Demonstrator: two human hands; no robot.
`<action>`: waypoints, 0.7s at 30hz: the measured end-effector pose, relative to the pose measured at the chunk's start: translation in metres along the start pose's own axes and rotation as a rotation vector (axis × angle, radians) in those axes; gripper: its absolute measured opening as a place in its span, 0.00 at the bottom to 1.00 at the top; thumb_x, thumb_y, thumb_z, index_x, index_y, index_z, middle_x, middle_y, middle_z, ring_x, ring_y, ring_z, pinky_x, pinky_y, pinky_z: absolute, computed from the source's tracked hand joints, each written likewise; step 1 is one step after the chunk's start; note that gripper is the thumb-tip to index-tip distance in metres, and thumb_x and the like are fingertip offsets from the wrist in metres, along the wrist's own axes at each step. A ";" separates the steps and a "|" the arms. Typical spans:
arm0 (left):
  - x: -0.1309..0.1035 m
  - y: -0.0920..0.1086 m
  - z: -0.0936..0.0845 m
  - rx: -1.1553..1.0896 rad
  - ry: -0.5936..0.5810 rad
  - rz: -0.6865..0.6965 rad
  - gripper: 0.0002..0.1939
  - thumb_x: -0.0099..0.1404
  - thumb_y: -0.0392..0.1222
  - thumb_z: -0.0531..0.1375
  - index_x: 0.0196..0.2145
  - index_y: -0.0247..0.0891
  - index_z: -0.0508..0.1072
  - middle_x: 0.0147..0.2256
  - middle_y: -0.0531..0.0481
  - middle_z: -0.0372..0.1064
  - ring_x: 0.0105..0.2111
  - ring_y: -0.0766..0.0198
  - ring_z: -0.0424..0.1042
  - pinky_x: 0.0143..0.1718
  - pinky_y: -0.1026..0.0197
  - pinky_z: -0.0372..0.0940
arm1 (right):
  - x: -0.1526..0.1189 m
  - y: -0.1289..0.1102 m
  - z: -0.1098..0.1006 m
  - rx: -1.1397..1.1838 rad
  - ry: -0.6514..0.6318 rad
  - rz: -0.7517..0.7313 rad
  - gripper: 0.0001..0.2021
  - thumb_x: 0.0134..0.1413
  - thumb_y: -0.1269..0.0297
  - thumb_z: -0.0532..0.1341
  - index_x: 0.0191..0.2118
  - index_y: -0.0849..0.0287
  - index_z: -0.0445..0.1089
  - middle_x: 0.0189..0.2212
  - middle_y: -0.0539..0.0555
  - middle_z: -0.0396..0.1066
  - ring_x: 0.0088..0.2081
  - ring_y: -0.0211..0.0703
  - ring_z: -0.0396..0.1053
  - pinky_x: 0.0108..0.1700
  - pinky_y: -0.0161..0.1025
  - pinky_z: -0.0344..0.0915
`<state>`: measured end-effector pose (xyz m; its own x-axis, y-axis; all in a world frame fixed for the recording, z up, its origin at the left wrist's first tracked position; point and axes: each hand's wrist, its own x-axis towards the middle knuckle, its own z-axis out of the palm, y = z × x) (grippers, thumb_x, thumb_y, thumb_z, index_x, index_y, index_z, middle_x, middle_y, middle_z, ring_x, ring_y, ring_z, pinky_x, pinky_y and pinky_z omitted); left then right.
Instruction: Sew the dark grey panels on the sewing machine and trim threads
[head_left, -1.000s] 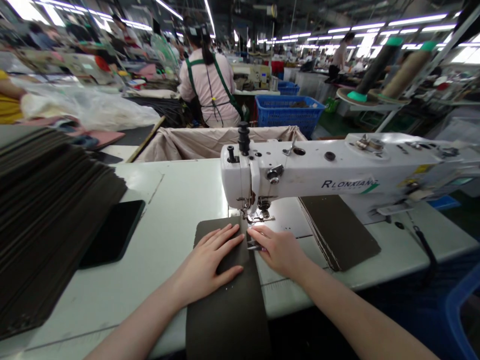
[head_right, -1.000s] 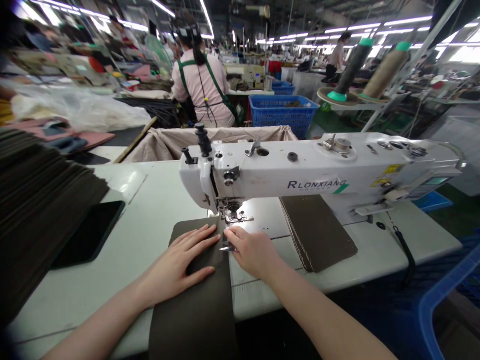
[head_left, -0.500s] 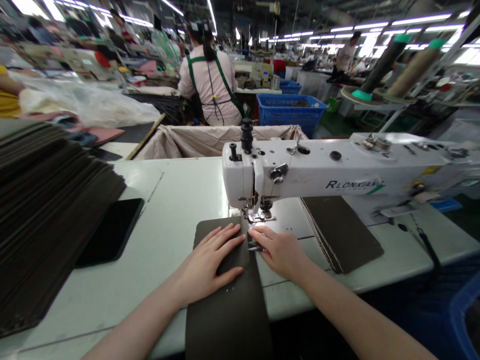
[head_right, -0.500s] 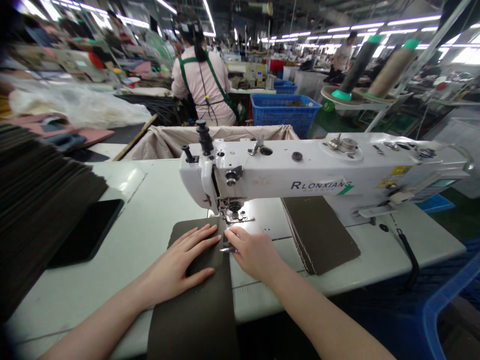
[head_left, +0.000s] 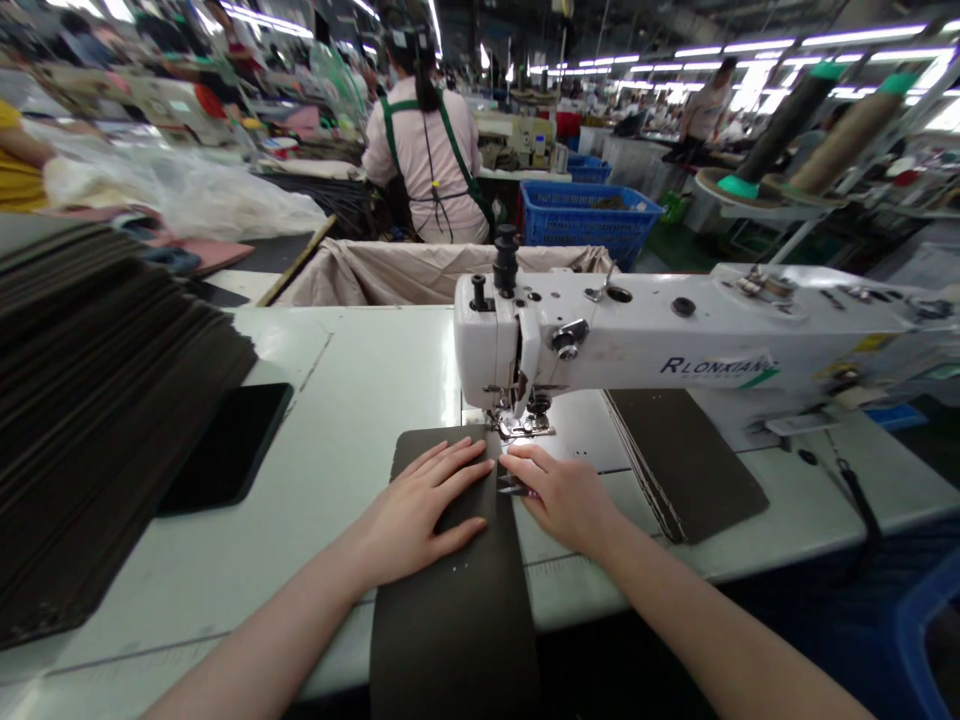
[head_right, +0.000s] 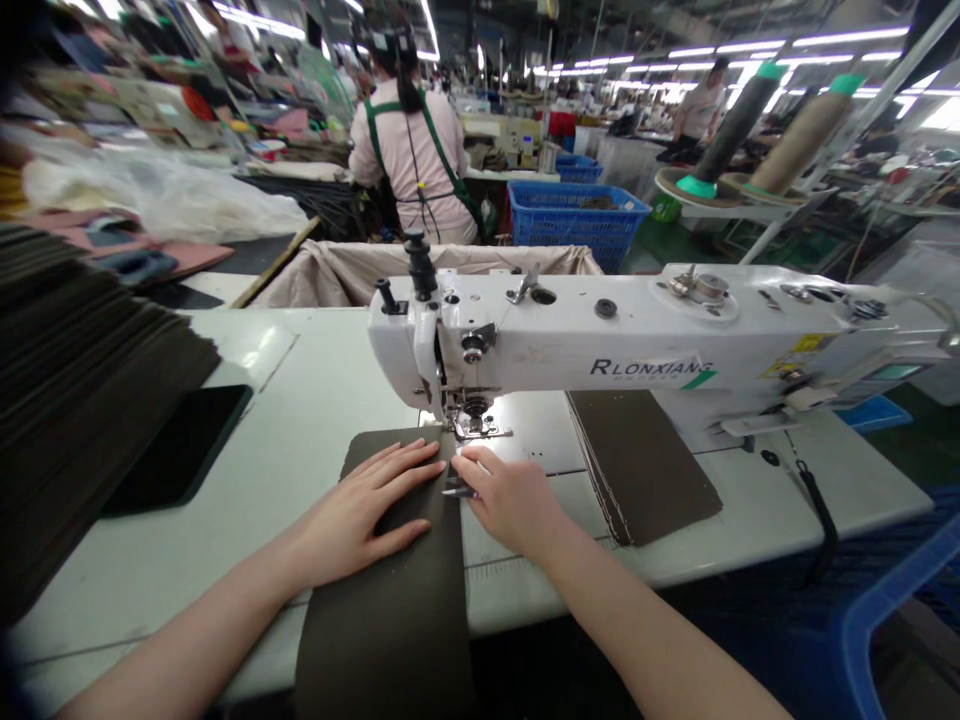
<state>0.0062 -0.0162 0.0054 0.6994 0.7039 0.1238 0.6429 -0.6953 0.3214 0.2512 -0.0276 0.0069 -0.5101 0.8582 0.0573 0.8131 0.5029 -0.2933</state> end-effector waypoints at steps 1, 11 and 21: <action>0.000 -0.001 0.000 -0.008 0.004 0.002 0.30 0.67 0.54 0.56 0.64 0.48 0.56 0.67 0.49 0.49 0.65 0.51 0.51 0.66 0.44 0.49 | 0.000 0.000 0.000 -0.001 0.002 -0.003 0.22 0.62 0.65 0.53 0.62 0.51 0.60 0.61 0.52 0.59 0.53 0.45 0.67 0.50 0.40 0.66; 0.002 -0.004 -0.001 0.009 0.014 -0.008 0.24 0.71 0.46 0.52 0.63 0.49 0.58 0.66 0.52 0.52 0.66 0.56 0.50 0.67 0.44 0.46 | 0.000 0.002 0.005 -0.020 0.018 -0.011 0.23 0.63 0.66 0.54 0.63 0.51 0.59 0.62 0.53 0.59 0.52 0.45 0.68 0.51 0.40 0.65; 0.001 -0.003 -0.002 -0.032 0.036 0.012 0.24 0.70 0.46 0.54 0.62 0.50 0.61 0.64 0.51 0.56 0.64 0.54 0.54 0.66 0.43 0.47 | 0.000 0.004 0.005 -0.041 0.006 -0.017 0.23 0.62 0.66 0.54 0.63 0.51 0.59 0.62 0.53 0.59 0.54 0.45 0.66 0.49 0.39 0.66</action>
<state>0.0042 -0.0133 0.0069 0.6946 0.7010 0.1613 0.6241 -0.6988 0.3494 0.2530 -0.0266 0.0014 -0.5226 0.8499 0.0674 0.8150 0.5213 -0.2533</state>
